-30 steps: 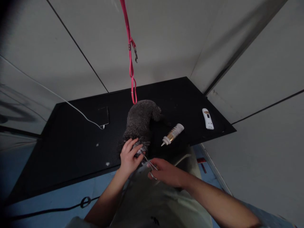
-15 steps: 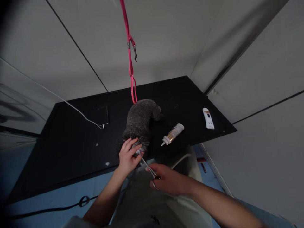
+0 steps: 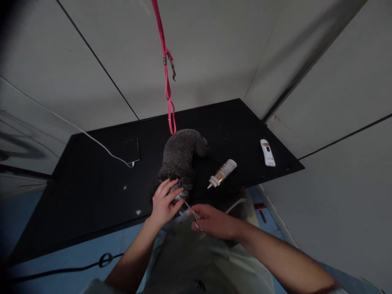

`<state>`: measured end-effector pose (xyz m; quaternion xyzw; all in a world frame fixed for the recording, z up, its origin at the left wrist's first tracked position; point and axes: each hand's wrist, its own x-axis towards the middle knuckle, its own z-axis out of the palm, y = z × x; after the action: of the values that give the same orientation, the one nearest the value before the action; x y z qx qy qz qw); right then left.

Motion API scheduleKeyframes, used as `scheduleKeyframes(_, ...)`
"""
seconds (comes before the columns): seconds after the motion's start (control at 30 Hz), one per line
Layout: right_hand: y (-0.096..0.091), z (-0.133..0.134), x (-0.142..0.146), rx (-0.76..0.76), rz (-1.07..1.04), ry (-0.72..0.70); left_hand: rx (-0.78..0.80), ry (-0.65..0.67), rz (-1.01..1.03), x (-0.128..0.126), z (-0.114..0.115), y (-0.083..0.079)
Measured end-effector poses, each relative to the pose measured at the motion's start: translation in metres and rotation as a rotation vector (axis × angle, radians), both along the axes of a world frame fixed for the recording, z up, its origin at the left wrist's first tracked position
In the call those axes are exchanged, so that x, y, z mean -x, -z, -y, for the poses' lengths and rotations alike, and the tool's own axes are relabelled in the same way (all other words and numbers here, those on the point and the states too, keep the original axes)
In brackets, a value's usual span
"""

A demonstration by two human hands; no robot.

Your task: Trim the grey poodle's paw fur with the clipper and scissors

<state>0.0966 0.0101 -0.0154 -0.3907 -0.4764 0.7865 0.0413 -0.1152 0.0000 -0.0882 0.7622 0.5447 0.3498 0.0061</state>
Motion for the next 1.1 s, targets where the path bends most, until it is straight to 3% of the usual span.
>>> scheduleKeyframes(0.17,0.003,0.01,-0.002,-0.041,-0.103,0.003,0.006,0.003,0.033,0.001,-0.002,-0.001)
scheduleKeyframes(0.63,0.0,0.014,-0.005,-0.119,0.01,-0.04,0.008,-0.016,0.074,0.004,-0.002,0.001)
scheduleKeyframes(0.87,-0.003,0.006,0.002,-0.012,0.037,0.042,0.016,0.004,0.067,0.004,-0.001,0.002)
scheduleKeyframes(1.1,0.009,0.008,0.009,-0.075,-0.054,0.011,0.018,0.005,0.06,0.005,0.0,0.001)
